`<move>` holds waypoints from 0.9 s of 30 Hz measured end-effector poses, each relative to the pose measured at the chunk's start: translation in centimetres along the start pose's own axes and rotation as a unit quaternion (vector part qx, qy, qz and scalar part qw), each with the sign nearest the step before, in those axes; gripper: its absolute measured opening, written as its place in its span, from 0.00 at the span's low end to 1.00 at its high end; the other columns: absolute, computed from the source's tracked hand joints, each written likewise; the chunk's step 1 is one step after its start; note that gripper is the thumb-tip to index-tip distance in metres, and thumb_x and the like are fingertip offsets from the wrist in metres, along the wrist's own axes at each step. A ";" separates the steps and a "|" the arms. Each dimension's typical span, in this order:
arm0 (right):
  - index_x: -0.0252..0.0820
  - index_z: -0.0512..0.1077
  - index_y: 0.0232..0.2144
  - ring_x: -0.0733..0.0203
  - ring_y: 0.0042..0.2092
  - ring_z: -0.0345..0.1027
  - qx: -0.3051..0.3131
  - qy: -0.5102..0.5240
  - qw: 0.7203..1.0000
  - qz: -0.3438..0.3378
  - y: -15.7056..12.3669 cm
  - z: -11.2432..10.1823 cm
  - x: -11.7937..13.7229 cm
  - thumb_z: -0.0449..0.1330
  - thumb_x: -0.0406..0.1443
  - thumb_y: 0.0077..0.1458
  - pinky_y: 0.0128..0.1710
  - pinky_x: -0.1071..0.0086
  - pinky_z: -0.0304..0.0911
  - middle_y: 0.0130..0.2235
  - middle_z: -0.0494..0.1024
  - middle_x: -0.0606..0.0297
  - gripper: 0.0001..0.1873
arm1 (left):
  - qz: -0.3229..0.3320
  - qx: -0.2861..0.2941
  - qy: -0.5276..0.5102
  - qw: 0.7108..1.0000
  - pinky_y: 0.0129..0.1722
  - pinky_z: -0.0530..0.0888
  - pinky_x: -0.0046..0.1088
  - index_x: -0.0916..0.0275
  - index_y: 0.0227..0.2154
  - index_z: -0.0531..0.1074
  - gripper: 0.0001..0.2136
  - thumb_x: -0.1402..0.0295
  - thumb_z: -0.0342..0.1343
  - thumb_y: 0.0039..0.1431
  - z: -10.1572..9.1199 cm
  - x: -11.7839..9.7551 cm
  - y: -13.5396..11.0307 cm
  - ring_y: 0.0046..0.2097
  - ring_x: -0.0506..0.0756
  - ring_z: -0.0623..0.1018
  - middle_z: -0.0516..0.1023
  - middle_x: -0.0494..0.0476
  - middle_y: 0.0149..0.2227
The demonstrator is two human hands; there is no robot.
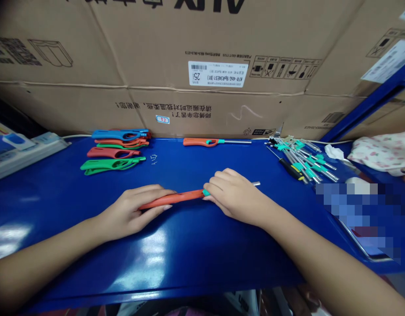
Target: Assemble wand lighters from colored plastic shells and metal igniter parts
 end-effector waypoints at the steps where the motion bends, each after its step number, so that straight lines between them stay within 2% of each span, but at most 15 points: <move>1: 0.34 0.75 0.39 0.56 0.35 0.63 -0.011 -0.005 1.000 -0.005 0.0 0.0 0.1 0.50 0.37 0.70 0.37 0.63 0.56 0.32 0.76 0.57 0.16 | -0.008 0.007 -0.021 1.000 0.41 0.74 0.25 0.63 0.50 0.75 0.11 0.69 0.55 0.67 0.1 -0.1 0.1 0.39 0.52 0.79 0.80 0.58 0.40; 4: 0.34 0.75 0.38 0.56 0.33 0.61 -0.028 -0.005 1.000 -0.013 -0.1 0.2 0.3 0.50 0.36 0.69 0.36 0.63 0.55 0.31 0.74 0.58 0.15 | -0.042 0.016 -0.075 0.996 0.36 0.72 0.23 0.63 0.43 0.77 0.08 0.68 0.57 0.66 0.1 -0.2 0.3 0.34 0.50 0.77 0.80 0.55 0.35; 8: 0.35 0.75 0.36 0.57 0.33 0.60 -0.018 -0.002 1.000 -0.020 -0.2 0.5 0.5 0.50 0.36 0.69 0.36 0.64 0.54 0.30 0.73 0.58 0.16 | -0.059 0.018 -0.086 0.994 0.34 0.72 0.24 0.63 0.43 0.78 0.09 0.67 0.56 0.66 0.2 -0.4 0.4 0.32 0.51 0.77 0.80 0.55 0.33; 11: 0.36 0.74 0.35 0.58 0.33 0.60 -0.004 0.016 1.000 -0.015 -0.3 0.6 0.6 0.50 0.35 0.69 0.36 0.64 0.54 0.30 0.72 0.59 0.15 | -0.032 0.022 -0.053 0.998 0.38 0.74 0.26 0.63 0.47 0.76 0.11 0.67 0.54 0.68 0.4 -0.6 0.1 0.36 0.53 0.78 0.81 0.58 0.37; 14: 0.36 0.74 0.35 0.58 0.33 0.60 0.004 0.046 0.999 -0.004 -0.4 0.6 0.6 0.50 0.34 0.68 0.36 0.64 0.55 0.30 0.72 0.59 0.15 | 0.012 -0.002 -0.004 1.000 0.40 0.75 0.28 0.64 0.53 0.73 0.13 0.69 0.52 0.68 0.5 -0.5 -0.2 0.38 0.54 0.79 0.80 0.61 0.40; 17: 0.36 0.74 0.35 0.58 0.33 0.61 0.011 0.063 0.998 0.005 -0.4 0.7 0.5 0.51 0.35 0.68 0.36 0.64 0.56 0.29 0.73 0.60 0.14 | 0.022 0.000 0.023 0.999 0.40 0.76 0.28 0.64 0.55 0.72 0.14 0.70 0.52 0.69 0.6 -0.2 -0.4 0.39 0.54 0.79 0.79 0.62 0.41; 22: 0.37 0.75 0.37 0.57 0.35 0.65 0.015 0.060 0.997 0.044 -0.4 0.9 -0.4 0.53 0.35 0.66 0.38 0.64 0.59 0.32 0.75 0.60 0.11 | -0.023 0.009 0.018 1.000 0.48 0.75 0.29 0.61 0.55 0.72 0.15 0.66 0.55 0.68 0.7 0.4 0.1 0.46 0.55 0.79 0.79 0.60 0.47; 25: 0.39 0.73 0.40 0.58 0.35 0.68 0.016 0.064 0.994 0.082 -0.6 1.1 -1.4 0.53 0.36 0.67 0.35 0.67 0.60 0.34 0.76 0.60 0.10 | -0.083 -0.022 0.013 0.996 0.53 0.74 0.35 0.60 0.58 0.70 0.21 0.60 0.59 0.64 0.4 0.9 0.3 0.51 0.58 0.78 0.78 0.61 0.52; 27: 0.40 0.72 0.41 0.59 0.35 0.69 0.010 0.077 0.991 0.110 -0.8 1.1 -2.2 0.54 0.35 0.66 0.33 0.68 0.60 0.36 0.75 0.61 0.08 | -0.132 -0.050 -0.002 0.990 0.53 0.74 0.36 0.60 0.57 0.70 0.22 0.58 0.59 0.63 0.3 1.4 0.4 0.51 0.59 0.78 0.77 0.62 0.53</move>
Point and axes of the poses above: each hand's wrist, its own y-axis towards the middle knuckle, its own z-axis out of the palm, x = y × z, the point moved 4 cm from there along y, towards the middle knuckle
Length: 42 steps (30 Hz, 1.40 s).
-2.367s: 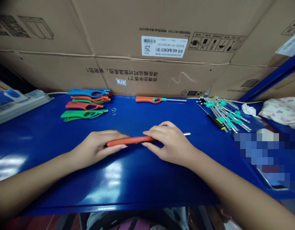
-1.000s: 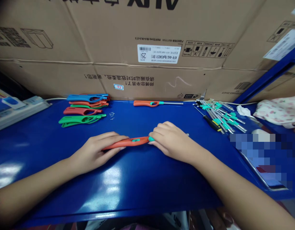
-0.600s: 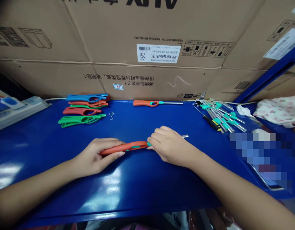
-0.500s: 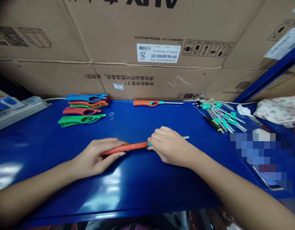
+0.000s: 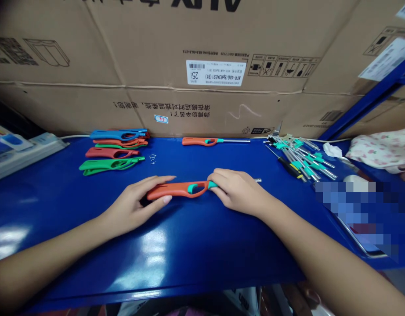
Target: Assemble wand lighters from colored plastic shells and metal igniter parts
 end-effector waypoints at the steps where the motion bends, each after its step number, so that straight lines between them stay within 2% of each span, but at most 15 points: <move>1: 0.40 0.71 0.41 0.59 0.36 0.69 -0.006 0.012 1.000 0.014 0.0 -0.1 -0.4 0.55 0.34 0.65 0.33 0.69 0.61 0.36 0.75 0.61 0.06 | -0.025 -0.008 -0.020 0.999 0.50 0.75 0.36 0.61 0.55 0.72 0.21 0.57 0.59 0.63 0.0 0.3 0.1 0.48 0.59 0.79 0.78 0.61 0.51; 5: 0.41 0.71 0.42 0.60 0.38 0.69 0.008 0.089 0.995 0.041 0.1 0.0 -1.2 0.58 0.36 0.63 0.37 0.69 0.62 0.39 0.74 0.61 0.06 | -0.116 0.008 -0.157 0.981 0.36 0.77 0.28 0.64 0.44 0.75 0.16 0.57 0.60 0.62 0.5 1.4 0.2 0.35 0.53 0.79 0.80 0.56 0.37; 9: 0.43 0.72 0.42 0.60 0.39 0.69 0.051 0.152 0.986 0.035 0.2 0.8 -0.8 0.57 0.42 0.66 0.39 0.68 0.62 0.39 0.75 0.62 0.10 | -0.143 0.014 -0.240 0.960 0.35 0.77 0.26 0.65 0.45 0.74 0.16 0.58 0.62 0.60 0.9 1.6 0.2 0.32 0.51 0.78 0.78 0.52 0.32; 11: 0.42 0.72 0.39 0.61 0.36 0.68 0.047 0.159 0.986 0.037 0.2 1.1 -0.6 0.55 0.42 0.67 0.37 0.68 0.62 0.37 0.74 0.62 0.11 | -0.128 0.014 -0.231 0.965 0.33 0.76 0.24 0.65 0.44 0.74 0.15 0.59 0.62 0.61 0.7 1.4 0.2 0.30 0.50 0.77 0.78 0.51 0.30; 14: 0.41 0.72 0.38 0.62 0.34 0.67 0.014 0.141 0.989 0.030 0.1 0.8 -0.1 0.54 0.40 0.67 0.33 0.69 0.60 0.36 0.74 0.62 0.09 | -0.073 -0.008 -0.163 0.984 0.31 0.75 0.22 0.63 0.44 0.76 0.12 0.61 0.61 0.62 0.0 0.6 -0.1 0.30 0.49 0.77 0.79 0.51 0.32; 19: 0.40 0.71 0.40 0.60 0.36 0.68 -0.074 0.061 0.995 0.003 0.0 -0.8 0.9 0.57 0.37 0.64 0.34 0.68 0.61 0.37 0.75 0.61 0.06 | 0.049 -0.105 -0.032 0.993 0.45 0.76 0.23 0.61 0.45 0.77 0.10 0.67 0.63 0.62 -1.4 -0.8 -0.6 0.42 0.51 0.81 0.82 0.54 0.43; 22: 0.40 0.71 0.40 0.59 0.39 0.69 -0.087 0.060 0.994 -0.016 0.2 -1.0 1.4 0.59 0.37 0.64 0.38 0.67 0.64 0.38 0.76 0.60 0.06 | 0.095 -0.108 0.002 0.990 0.48 0.76 0.22 0.61 0.45 0.77 0.10 0.69 0.63 0.61 -1.2 -1.2 -0.8 0.44 0.51 0.82 0.83 0.54 0.44; 28: 0.41 0.72 0.42 0.59 0.42 0.70 -0.054 0.087 0.994 -0.043 0.8 0.0 2.7 0.59 0.39 0.65 0.41 0.67 0.65 0.40 0.79 0.61 0.08 | 0.153 -0.060 -0.007 0.986 0.49 0.77 0.23 0.62 0.46 0.78 0.10 0.72 0.61 0.63 -0.3 -1.5 -0.7 0.45 0.51 0.82 0.83 0.55 0.44; 33: 0.39 0.73 0.41 0.58 0.39 0.70 -0.097 0.097 0.989 -0.051 0.8 0.7 3.6 0.59 0.38 0.65 0.39 0.66 0.65 0.38 0.79 0.60 0.08 | 0.170 -0.060 -0.002 0.984 0.48 0.77 0.21 0.63 0.48 0.78 0.12 0.72 0.63 0.62 0.0 -1.8 -0.7 0.44 0.51 0.83 0.84 0.56 0.44; 38: 0.38 0.74 0.38 0.58 0.34 0.69 -0.114 0.052 0.991 -0.042 0.6 1.6 4.1 0.57 0.38 0.66 0.33 0.66 0.63 0.34 0.77 0.60 0.10 | 0.176 -0.050 0.000 0.983 0.45 0.78 0.22 0.64 0.47 0.79 0.13 0.70 0.65 0.59 0.2 -2.2 -0.8 0.41 0.51 0.83 0.84 0.56 0.41; 42: 0.38 0.74 0.41 0.58 0.37 0.71 -0.133 0.059 0.988 -0.044 0.7 1.3 4.2 0.58 0.38 0.66 0.37 0.66 0.64 0.37 0.80 0.60 0.09 | 0.176 -0.073 0.003 0.982 0.45 0.77 0.23 0.64 0.46 0.79 0.11 0.72 0.64 0.60 -0.2 -2.6 -0.9 0.41 0.52 0.82 0.84 0.56 0.41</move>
Point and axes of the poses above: each hand's wrist, its own y-axis towards the middle knuckle, its own z-axis out of the palm, x = y × z, the point moved 4 cm from there along y, towards the middle knuckle
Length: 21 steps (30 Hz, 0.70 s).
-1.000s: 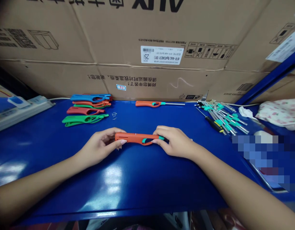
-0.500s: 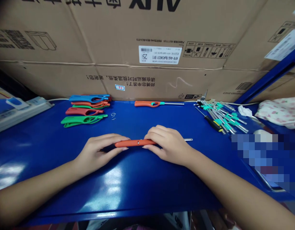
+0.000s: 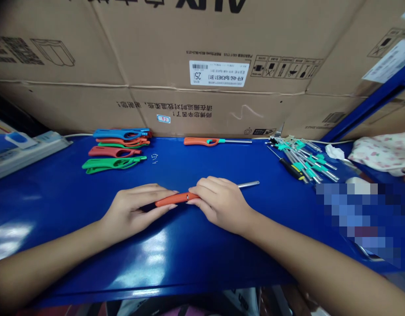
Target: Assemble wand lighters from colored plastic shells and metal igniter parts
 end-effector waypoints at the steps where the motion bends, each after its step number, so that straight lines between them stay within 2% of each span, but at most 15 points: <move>1: 0.38 0.74 0.43 0.58 0.39 0.72 0.000 0.002 1.000 -0.005 0.1 -0.1 0.1 0.58 0.38 0.66 0.39 0.65 0.64 0.39 0.80 0.59 0.09 | -0.005 -0.006 -0.001 1.000 0.44 0.77 0.23 0.64 0.46 0.79 0.11 0.71 0.64 0.60 -0.1 0.0 0.0 0.41 0.51 0.82 0.84 0.55 0.41; 4: 0.40 0.73 0.47 0.57 0.43 0.71 0.024 0.000 0.999 -0.024 0.5 -0.2 0.6 0.57 0.38 0.66 0.43 0.64 0.63 0.45 0.80 0.59 0.10 | -0.025 0.012 -0.015 1.000 0.42 0.77 0.22 0.62 0.46 0.79 0.11 0.69 0.63 0.61 0.3 0.2 0.0 0.40 0.51 0.82 0.84 0.54 0.40; 6: 0.40 0.73 0.44 0.57 0.43 0.71 0.040 0.003 0.999 -0.025 0.6 -0.1 0.9 0.56 0.37 0.67 0.42 0.63 0.62 0.44 0.80 0.61 0.09 | -0.036 0.040 -0.023 0.998 0.40 0.77 0.22 0.62 0.47 0.79 0.11 0.68 0.63 0.62 0.8 0.5 -0.1 0.38 0.50 0.82 0.84 0.53 0.39; 9: 0.38 0.72 0.39 0.58 0.39 0.70 0.051 0.012 0.999 0.003 0.6 0.2 0.7 0.54 0.37 0.68 0.39 0.64 0.61 0.39 0.79 0.60 0.09 | -0.051 0.052 -0.021 0.997 0.40 0.76 0.22 0.61 0.46 0.79 0.11 0.66 0.64 0.61 1.2 0.8 -0.2 0.38 0.50 0.82 0.84 0.53 0.39; 13: 0.38 0.71 0.40 0.58 0.39 0.71 0.080 0.019 0.995 0.049 0.4 0.7 -0.1 0.51 0.35 0.69 0.40 0.63 0.61 0.39 0.79 0.59 0.10 | -0.063 0.038 -0.017 0.997 0.43 0.77 0.25 0.61 0.50 0.77 0.16 0.65 0.65 0.60 1.3 1.2 -0.4 0.40 0.52 0.82 0.83 0.56 0.43; 16: 0.40 0.72 0.40 0.57 0.41 0.72 0.125 0.031 0.988 0.081 0.4 1.3 -0.4 0.51 0.36 0.69 0.43 0.62 0.61 0.40 0.79 0.59 0.11 | -0.069 0.061 -0.015 0.996 0.45 0.77 0.28 0.60 0.52 0.76 0.16 0.65 0.64 0.61 1.6 1.5 -0.4 0.43 0.53 0.81 0.82 0.57 0.44; 19: 0.41 0.73 0.43 0.55 0.46 0.71 0.149 0.002 0.986 0.081 0.7 1.3 -0.8 0.52 0.38 0.69 0.46 0.60 0.62 0.44 0.78 0.58 0.11 | -0.068 0.091 -0.011 0.994 0.47 0.77 0.32 0.60 0.50 0.77 0.15 0.64 0.63 0.61 1.9 1.7 -0.4 0.45 0.55 0.79 0.80 0.59 0.44; 21: 0.42 0.73 0.47 0.52 0.47 0.70 0.140 -0.052 0.985 0.088 0.7 0.1 -2.0 0.54 0.40 0.67 0.46 0.59 0.63 0.47 0.77 0.55 0.12 | -0.069 0.095 -0.009 0.993 0.47 0.77 0.33 0.62 0.50 0.77 0.15 0.64 0.63 0.61 1.8 1.6 -0.3 0.45 0.55 0.78 0.79 0.59 0.44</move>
Point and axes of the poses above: each hand's wrist, its own y-axis towards the middle knuckle, its own z-axis out of the palm, x = y × z, the point moved 4 cm from there along y, towards the middle knuckle
